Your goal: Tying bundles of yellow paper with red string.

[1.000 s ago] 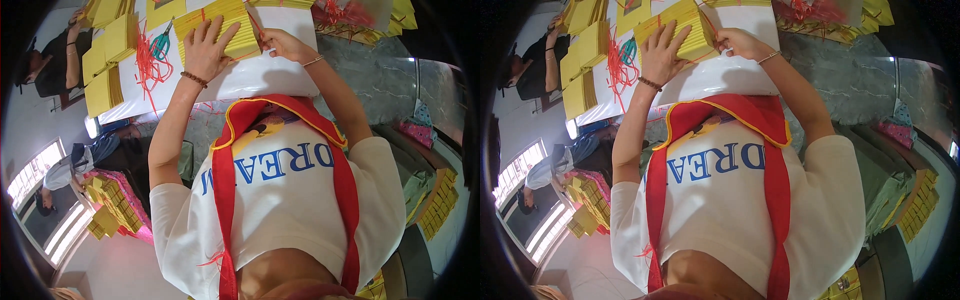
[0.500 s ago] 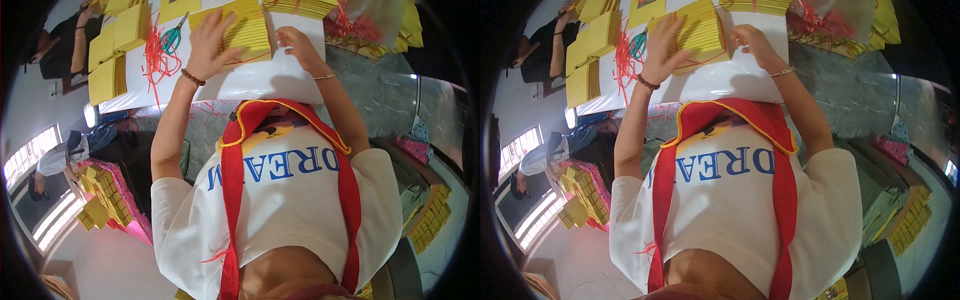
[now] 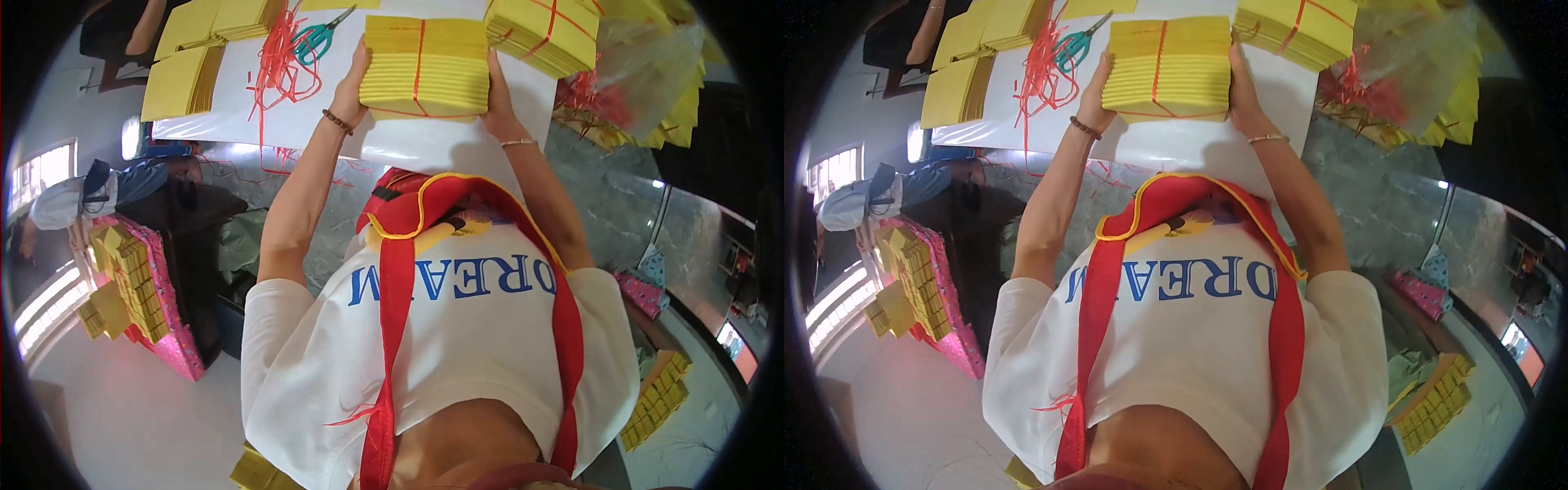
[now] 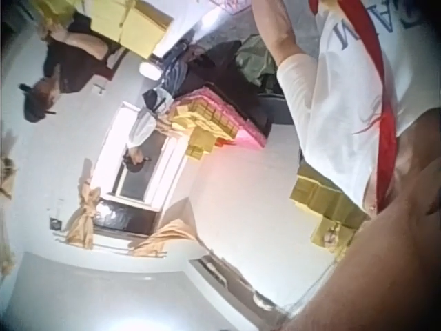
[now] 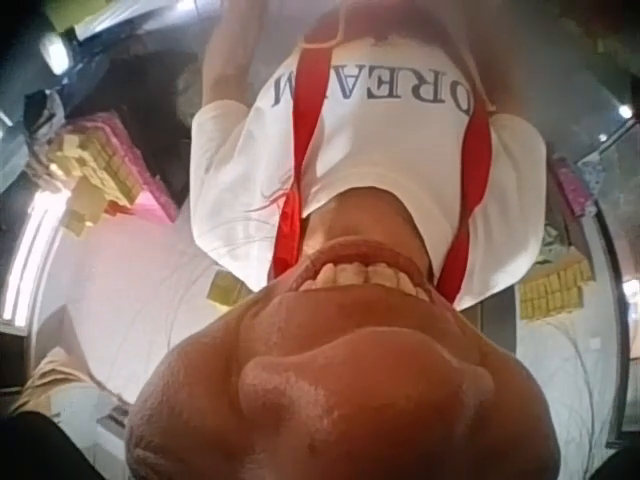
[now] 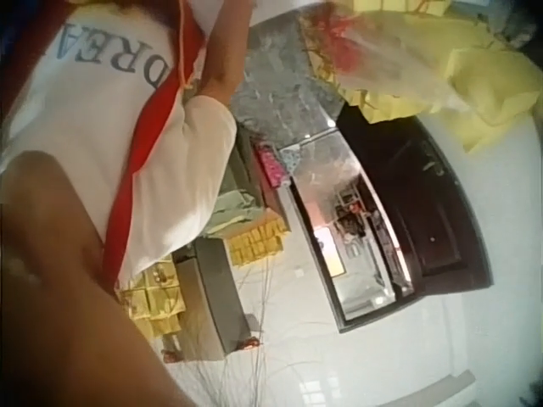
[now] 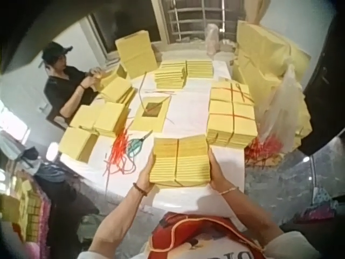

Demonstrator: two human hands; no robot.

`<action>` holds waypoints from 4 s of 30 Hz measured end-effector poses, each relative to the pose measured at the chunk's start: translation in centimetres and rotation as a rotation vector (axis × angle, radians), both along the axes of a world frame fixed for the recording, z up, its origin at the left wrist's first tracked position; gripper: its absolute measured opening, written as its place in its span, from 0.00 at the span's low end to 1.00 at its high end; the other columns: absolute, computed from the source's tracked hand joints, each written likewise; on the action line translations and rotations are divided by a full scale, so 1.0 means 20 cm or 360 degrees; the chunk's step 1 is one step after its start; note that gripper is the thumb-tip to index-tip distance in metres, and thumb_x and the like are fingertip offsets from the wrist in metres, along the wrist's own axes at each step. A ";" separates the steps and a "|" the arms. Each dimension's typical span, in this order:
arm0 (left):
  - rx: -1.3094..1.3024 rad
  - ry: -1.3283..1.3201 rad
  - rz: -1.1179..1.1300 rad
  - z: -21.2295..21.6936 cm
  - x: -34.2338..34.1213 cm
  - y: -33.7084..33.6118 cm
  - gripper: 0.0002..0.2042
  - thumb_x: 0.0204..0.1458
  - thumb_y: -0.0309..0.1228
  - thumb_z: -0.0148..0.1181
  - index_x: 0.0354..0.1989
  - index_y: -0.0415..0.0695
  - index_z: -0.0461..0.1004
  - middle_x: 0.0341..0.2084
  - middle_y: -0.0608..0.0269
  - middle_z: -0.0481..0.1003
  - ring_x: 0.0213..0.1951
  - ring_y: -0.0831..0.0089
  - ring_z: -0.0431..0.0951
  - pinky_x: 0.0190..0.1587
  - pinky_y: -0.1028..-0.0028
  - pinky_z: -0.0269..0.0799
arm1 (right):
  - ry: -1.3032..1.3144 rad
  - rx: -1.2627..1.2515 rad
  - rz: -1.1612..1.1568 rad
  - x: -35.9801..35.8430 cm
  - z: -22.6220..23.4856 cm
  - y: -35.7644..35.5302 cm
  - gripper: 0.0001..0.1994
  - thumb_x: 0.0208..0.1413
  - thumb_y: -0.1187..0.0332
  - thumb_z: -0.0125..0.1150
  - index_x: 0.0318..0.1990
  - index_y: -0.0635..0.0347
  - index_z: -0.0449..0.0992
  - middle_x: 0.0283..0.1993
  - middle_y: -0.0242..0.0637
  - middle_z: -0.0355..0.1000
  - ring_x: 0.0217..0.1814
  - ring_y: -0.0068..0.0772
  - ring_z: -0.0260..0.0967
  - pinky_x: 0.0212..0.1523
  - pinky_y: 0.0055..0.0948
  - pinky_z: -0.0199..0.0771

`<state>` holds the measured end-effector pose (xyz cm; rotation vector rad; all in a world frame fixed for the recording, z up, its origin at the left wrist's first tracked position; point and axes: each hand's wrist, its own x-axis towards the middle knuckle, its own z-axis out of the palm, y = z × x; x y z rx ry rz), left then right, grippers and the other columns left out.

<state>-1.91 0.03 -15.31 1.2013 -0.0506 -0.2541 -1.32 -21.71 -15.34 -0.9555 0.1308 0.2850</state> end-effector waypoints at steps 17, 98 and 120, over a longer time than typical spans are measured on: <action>0.0628 -0.0027 0.0450 0.10 0.27 0.03 0.33 0.50 0.54 0.45 0.56 0.39 0.57 0.54 0.54 0.60 0.54 0.67 0.60 0.53 0.71 0.58 | -0.0708 -0.1202 -0.0353 0.04 0.12 -0.02 0.28 0.54 0.52 0.46 0.58 0.60 0.53 0.57 0.40 0.55 0.57 0.38 0.54 0.58 0.36 0.51; -0.0122 0.0145 0.0435 -0.17 -0.17 0.10 0.29 0.57 0.51 0.29 0.57 0.39 0.55 0.50 0.53 0.63 0.55 0.67 0.60 0.56 0.68 0.55 | -0.0048 -0.0576 -0.0090 -0.49 -0.16 -0.17 0.30 0.58 0.47 0.33 0.62 0.58 0.46 0.60 0.40 0.52 0.62 0.35 0.49 0.61 0.36 0.47; 0.1477 -0.1644 -0.0324 0.41 0.04 -0.13 0.11 0.49 0.28 0.52 0.42 0.45 0.72 0.41 0.61 0.72 0.44 0.69 0.70 0.46 0.72 0.64 | -0.0393 -0.0875 -0.0082 -0.44 0.17 -0.23 0.14 0.56 0.67 0.46 0.47 0.63 0.69 0.47 0.35 0.67 0.45 0.24 0.63 0.48 0.24 0.61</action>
